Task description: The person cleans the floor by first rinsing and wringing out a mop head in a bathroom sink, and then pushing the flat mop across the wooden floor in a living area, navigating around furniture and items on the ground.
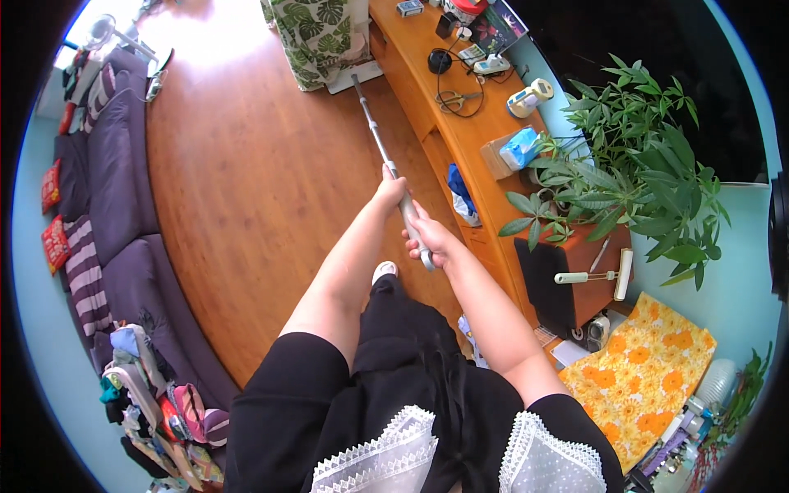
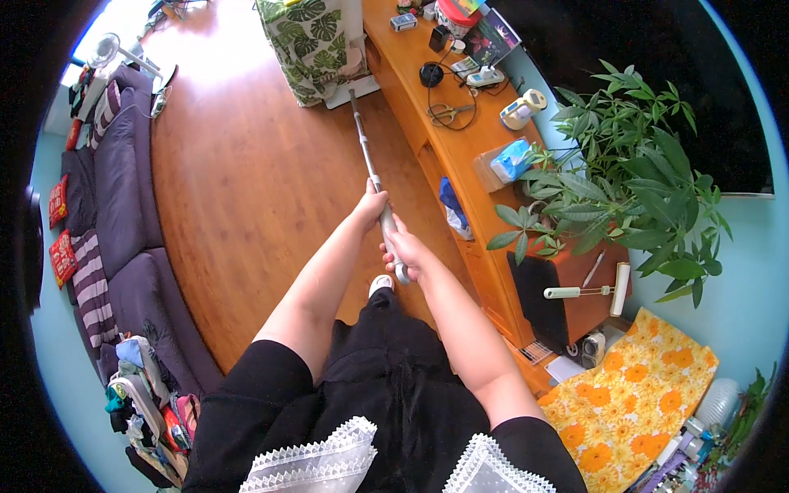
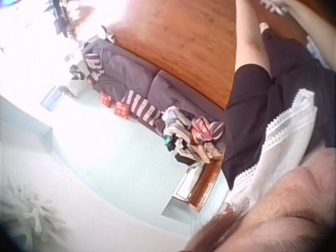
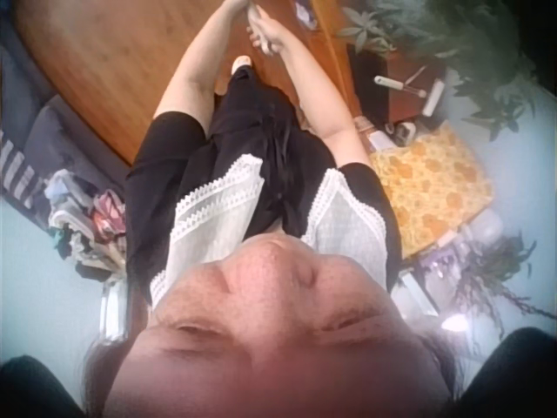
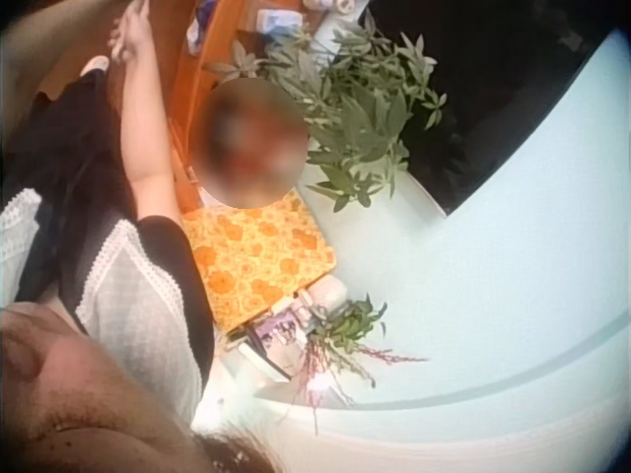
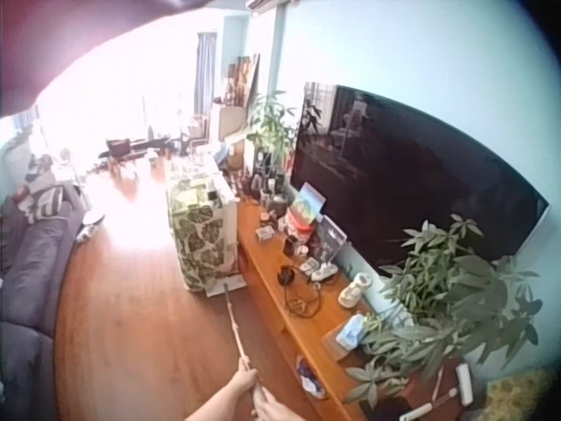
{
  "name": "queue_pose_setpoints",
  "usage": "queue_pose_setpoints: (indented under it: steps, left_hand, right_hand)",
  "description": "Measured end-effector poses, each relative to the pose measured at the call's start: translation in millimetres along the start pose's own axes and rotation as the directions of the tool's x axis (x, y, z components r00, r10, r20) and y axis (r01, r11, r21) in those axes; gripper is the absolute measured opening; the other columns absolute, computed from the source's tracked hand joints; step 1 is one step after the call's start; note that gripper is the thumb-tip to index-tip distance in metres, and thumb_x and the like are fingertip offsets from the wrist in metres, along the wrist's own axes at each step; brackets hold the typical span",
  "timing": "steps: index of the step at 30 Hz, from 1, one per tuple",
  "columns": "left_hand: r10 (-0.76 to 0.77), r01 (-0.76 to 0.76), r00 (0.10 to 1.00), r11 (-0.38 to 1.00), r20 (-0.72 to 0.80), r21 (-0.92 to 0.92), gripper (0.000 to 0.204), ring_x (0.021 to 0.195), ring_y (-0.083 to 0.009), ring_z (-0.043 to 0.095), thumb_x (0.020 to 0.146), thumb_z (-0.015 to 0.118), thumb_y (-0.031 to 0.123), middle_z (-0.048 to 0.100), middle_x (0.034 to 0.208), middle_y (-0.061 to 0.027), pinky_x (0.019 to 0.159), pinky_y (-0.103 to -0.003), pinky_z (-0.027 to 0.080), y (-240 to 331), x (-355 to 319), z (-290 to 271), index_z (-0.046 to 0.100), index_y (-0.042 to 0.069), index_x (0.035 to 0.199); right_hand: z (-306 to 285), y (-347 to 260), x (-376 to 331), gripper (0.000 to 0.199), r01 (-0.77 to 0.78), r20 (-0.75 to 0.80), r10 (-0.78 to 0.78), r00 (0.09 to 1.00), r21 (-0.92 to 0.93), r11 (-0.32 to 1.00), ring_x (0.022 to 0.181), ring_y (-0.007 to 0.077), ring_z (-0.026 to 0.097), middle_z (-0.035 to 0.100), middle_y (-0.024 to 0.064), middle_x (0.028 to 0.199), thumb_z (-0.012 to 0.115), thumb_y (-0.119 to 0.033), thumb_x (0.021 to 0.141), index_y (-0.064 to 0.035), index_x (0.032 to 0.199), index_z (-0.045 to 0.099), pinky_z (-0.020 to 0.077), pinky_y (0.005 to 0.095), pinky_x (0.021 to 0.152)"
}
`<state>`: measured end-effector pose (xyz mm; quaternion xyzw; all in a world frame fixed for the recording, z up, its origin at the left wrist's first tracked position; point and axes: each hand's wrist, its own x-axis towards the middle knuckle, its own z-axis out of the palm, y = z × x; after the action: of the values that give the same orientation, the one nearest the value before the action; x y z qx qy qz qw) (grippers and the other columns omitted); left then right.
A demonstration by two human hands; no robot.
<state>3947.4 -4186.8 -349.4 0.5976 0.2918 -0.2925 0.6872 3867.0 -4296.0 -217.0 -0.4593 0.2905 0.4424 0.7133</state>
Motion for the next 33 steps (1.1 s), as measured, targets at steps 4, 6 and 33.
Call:
queue_pose_setpoints:
  steps: [4, 6, 33]
  left_hand:
    - [-0.008, 0.007, 1.0, 0.999, -0.018, -0.033, 0.079, 0.069, -0.0189, 0.056, 0.085, 0.045, 0.01, 0.053, 0.091, -0.0107, 0.056, -0.036, 0.049, -6, -4, -2, -0.003, 0.023, 0.148]
    - [0.024, -0.024, 1.0, 0.999, -0.001, -0.036, 0.08, 0.069, -0.0183, 0.056, 0.085, 0.045, 0.009, 0.053, 0.091, -0.0101, 0.056, -0.035, 0.049, -16, -14, -3, -0.003, 0.023, 0.148]
    - [0.014, -0.062, 0.993, 0.914, -0.121, -0.401, 0.031, 0.064, -0.0185, 0.048, 0.08, 0.048, -0.002, 0.045, 0.078, -0.0084, 0.049, -0.036, 0.044, -295, -349, 63, 0.033, 0.013, 0.104]
  right_hand:
    - [3, 10, 0, 0.052, 0.0, -0.037, 0.001, 0.999, 0.023, 1.0, 0.054, 0.0106, 0.042, 0.043, 0.0075, 0.087, 0.034, -0.029, 0.1, -0.0374, 0.145, 0.009, 0.0405, 0.0243, 0.043]
    - [2, 23, -5, 0.052, 0.001, -0.026, -0.001, 1.0, 0.018, 1.0, 0.054, 0.0108, 0.042, 0.043, 0.0076, 0.087, 0.034, -0.03, 0.1, -0.0372, 0.145, 0.009, 0.0406, 0.0245, 0.043]
    - [-44, 321, -310, 0.045, -0.125, 0.287, 0.058, 0.956, 0.222, 0.967, 0.058, 0.0051, 0.045, 0.051, 0.0103, 0.1, 0.032, -0.015, 0.097, -0.0307, 0.139, 0.026, 0.0431, 0.0157, 0.045]
